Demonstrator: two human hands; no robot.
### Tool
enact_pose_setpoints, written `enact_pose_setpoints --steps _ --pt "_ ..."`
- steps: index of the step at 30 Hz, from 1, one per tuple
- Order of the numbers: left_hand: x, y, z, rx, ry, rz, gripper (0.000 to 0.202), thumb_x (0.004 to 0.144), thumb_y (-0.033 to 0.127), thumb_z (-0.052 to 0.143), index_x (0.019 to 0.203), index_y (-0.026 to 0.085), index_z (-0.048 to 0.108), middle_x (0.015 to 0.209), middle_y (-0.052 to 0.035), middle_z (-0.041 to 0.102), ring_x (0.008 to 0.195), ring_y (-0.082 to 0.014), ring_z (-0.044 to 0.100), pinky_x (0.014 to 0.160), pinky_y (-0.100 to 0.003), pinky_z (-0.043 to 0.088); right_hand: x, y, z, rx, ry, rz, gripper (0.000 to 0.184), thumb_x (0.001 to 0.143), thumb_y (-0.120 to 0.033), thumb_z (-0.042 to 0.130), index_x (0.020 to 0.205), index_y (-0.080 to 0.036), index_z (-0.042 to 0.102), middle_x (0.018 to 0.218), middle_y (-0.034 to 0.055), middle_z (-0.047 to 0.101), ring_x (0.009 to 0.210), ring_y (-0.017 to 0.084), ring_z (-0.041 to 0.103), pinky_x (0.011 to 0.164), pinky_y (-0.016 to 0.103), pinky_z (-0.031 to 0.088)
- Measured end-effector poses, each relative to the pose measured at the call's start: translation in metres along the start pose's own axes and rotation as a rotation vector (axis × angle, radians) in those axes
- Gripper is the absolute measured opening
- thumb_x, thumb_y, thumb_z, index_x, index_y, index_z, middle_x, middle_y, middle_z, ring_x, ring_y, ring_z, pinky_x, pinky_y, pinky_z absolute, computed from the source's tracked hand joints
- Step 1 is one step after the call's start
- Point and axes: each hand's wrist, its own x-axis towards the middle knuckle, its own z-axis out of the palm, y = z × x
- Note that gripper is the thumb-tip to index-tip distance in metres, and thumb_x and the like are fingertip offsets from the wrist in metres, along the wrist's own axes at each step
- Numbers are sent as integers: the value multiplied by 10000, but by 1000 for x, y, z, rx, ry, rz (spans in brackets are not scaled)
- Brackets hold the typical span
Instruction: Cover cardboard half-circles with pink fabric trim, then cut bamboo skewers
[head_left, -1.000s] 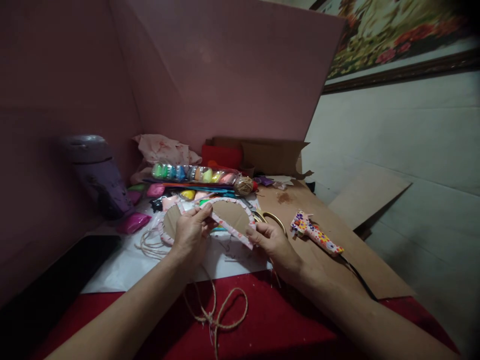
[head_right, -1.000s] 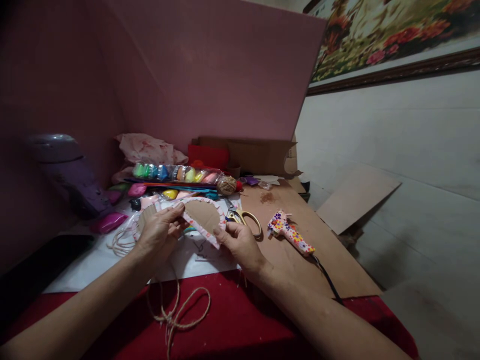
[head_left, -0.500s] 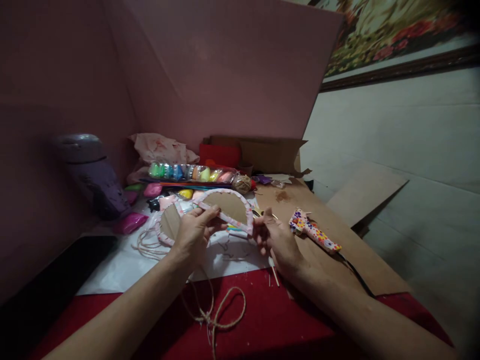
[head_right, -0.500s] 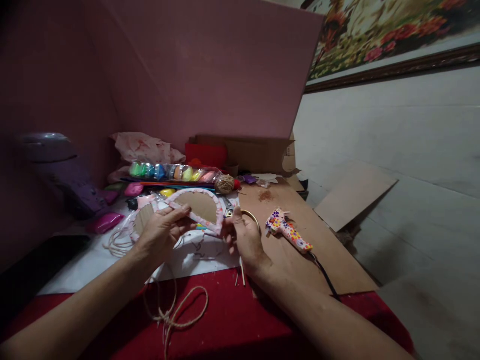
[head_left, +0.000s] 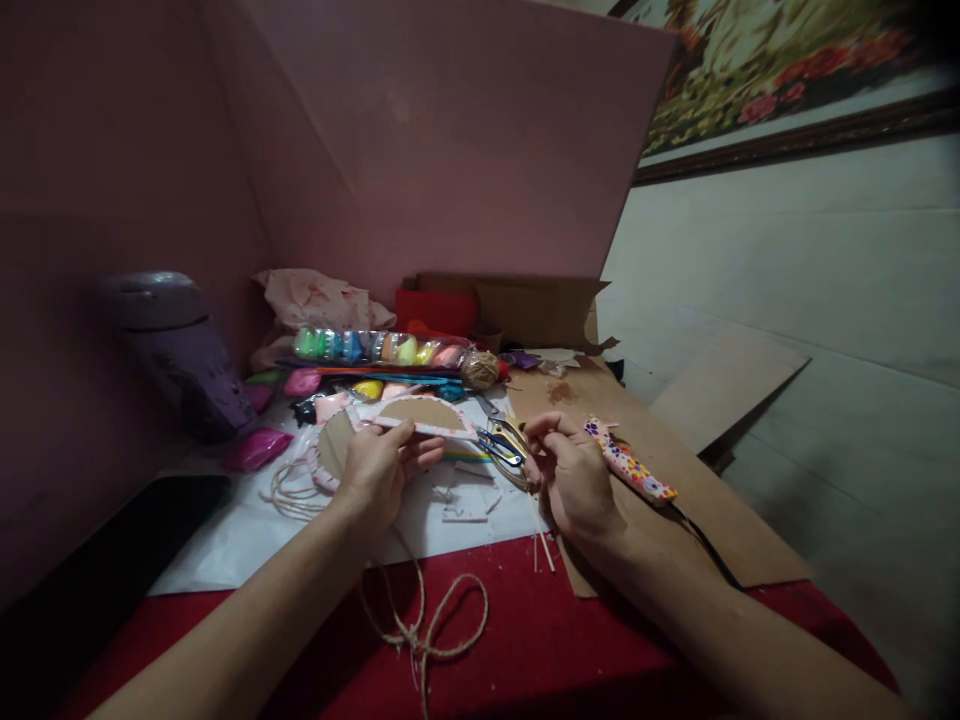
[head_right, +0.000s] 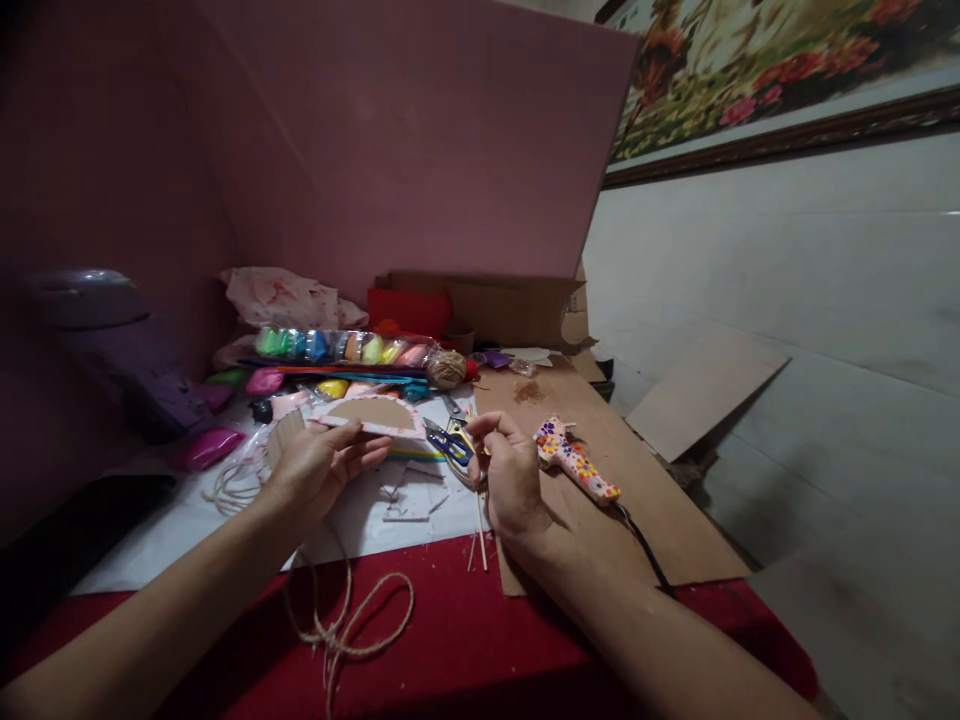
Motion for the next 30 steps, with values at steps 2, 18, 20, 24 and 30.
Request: enact_pose_setpoints --steps 2,18,20,24,30 --pt "-4 0 2 0 -11 -32 131 765 13 466 708 120 513 671 -120 652 636 -200 677 599 -295 568 -1 -1 0 31 -61 58 46 621 -158 472 589 -188 486 588 -28 462 439 72 368 352 176 255" --pt "-5 -2 -3 182 -64 -230 189 843 230 444 708 121 518 515 -102 633 328 -150 554 303 -208 406 15 3 -14 -1619 -158 -348 208 810 -315 484 895 -162 596 937 117 586 925 247 514 784 329 370" --pt "-5 1 -2 191 -26 -193 156 827 205 447 722 118 524 496 -78 622 302 -134 524 286 -196 375 16 2 -13 -1776 -196 -301 226 826 -291 453 947 -153 586 949 128 591 928 251 523 780 332 369" --pt "-5 9 -1 165 49 -41 137 805 190 437 715 124 517 483 -51 613 281 -110 484 268 -176 334 21 -2 -6 -1867 -237 -200 256 786 -219 446 1005 -143 553 947 132 618 867 258 580 687 326 383" --pt "3 24 -7 34 166 106 154 792 197 411 689 131 504 423 -18 564 263 -91 445 258 -153 279 29 -12 3 -1851 -207 -97 310 690 -198 519 986 -108 543 900 157 645 813 274 610 601 307 367"
